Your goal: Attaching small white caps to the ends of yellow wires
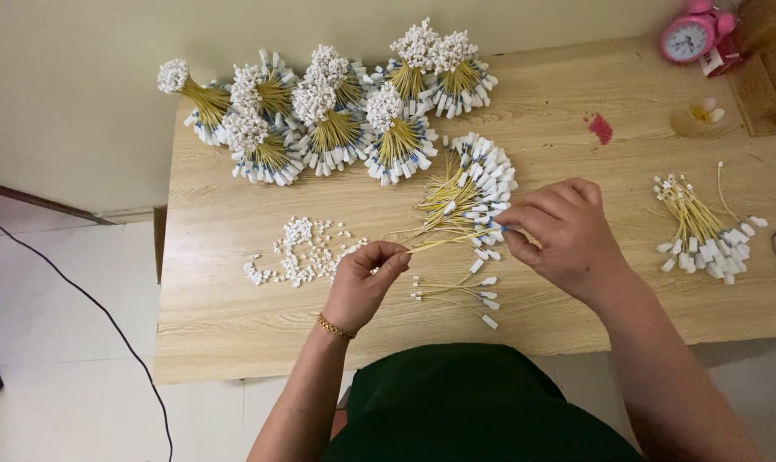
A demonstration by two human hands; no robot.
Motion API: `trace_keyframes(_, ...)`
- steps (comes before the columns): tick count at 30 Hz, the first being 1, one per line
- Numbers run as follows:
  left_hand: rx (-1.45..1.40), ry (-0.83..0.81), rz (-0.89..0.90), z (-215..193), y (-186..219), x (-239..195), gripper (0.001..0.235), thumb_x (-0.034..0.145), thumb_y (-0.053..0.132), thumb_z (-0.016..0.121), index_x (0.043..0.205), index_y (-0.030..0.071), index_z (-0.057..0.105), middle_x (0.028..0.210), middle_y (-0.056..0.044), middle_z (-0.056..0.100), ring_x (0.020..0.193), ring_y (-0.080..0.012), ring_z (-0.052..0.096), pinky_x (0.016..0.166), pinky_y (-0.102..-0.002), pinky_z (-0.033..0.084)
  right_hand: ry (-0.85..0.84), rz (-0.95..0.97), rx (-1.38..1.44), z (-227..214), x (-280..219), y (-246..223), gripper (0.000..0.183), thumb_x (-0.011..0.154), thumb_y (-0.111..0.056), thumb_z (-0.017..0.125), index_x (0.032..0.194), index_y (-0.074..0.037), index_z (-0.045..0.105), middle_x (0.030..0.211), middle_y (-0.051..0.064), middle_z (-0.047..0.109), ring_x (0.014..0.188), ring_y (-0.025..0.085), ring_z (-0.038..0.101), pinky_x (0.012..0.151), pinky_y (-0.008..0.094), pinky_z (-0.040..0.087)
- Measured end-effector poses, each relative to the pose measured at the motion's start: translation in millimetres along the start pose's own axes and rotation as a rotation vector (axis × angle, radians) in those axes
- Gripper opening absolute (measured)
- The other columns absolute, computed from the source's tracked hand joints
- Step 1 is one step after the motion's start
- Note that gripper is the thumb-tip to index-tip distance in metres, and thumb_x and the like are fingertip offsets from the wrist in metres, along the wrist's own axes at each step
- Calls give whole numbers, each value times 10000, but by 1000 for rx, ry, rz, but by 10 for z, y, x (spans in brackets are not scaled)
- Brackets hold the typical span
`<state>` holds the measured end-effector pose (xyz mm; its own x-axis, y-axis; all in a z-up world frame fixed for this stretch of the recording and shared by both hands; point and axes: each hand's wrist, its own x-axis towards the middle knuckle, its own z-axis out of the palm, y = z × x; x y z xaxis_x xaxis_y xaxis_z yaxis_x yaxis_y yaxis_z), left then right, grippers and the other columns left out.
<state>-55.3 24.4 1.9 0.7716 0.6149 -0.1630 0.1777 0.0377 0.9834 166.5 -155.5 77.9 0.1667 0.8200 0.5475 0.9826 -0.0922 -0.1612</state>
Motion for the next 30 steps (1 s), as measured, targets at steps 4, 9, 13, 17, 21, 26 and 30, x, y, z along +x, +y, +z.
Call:
trace_keyframes(4,-10,34,41,-52,87,-29,172,871,187,745,969,47,728,782,-80,716,804,-129,629,796,-323,521,-12,-32,8,-21,72,-31,178,785,-172,737,939,-210,655,944,-34,664,927,189,636,920,395,369)
trace_keyframes(9,635,29,416,5,910,-186,539,879,405,662,1269,44,577,1240,-189,588,1245,-430,461,1047,-714,154,81,-137,-46,-158,291,-256,113,833,-165,693,919,-231,666,934,-55,645,901,175,627,957,409,365)
trace_keyframes(13,772,157,456,77,1175,-179,547,934,458,579,1261,20,582,1202,-207,606,1228,-427,487,1034,-730,151,53,-194,-30,-222,401,-406,124,807,-153,711,885,-233,658,905,-58,637,908,176,626,963,434,369)
trace_keyframes(17,706,478,535,-120,1196,-173,637,931,394,624,1366,-32,437,1268,-242,552,1231,-403,466,1098,-625,145,44,-169,-74,-256,432,-347,104,831,-152,710,897,-221,668,901,-51,630,907,171,621,965,438,369)
trace_keyframes(21,877,483,735,-178,1452,-279,407,963,286,596,1315,94,527,1306,-87,612,1307,-308,499,1199,-526,165,-32,-241,-44,-358,484,-362,60,895,-191,715,942,-168,685,956,-20,646,900,213,594,946,469,323)
trace_keyframes(26,669,-122,564,32,1328,-71,284,919,366,572,1099,168,664,1100,1,697,1121,-236,592,1094,-602,169,1,-341,12,-435,639,-557,128,872,-143,719,982,-176,662,956,-8,639,861,225,596,893,471,333)
trace_keyframes(30,238,-372,134,78,1241,18,162,897,286,637,888,152,728,826,27,720,788,-66,638,756,-226,491,-24,-347,3,-480,631,-581,117,878,-135,684,982,-187,670,957,-10,625,870,216,587,911,468,330)
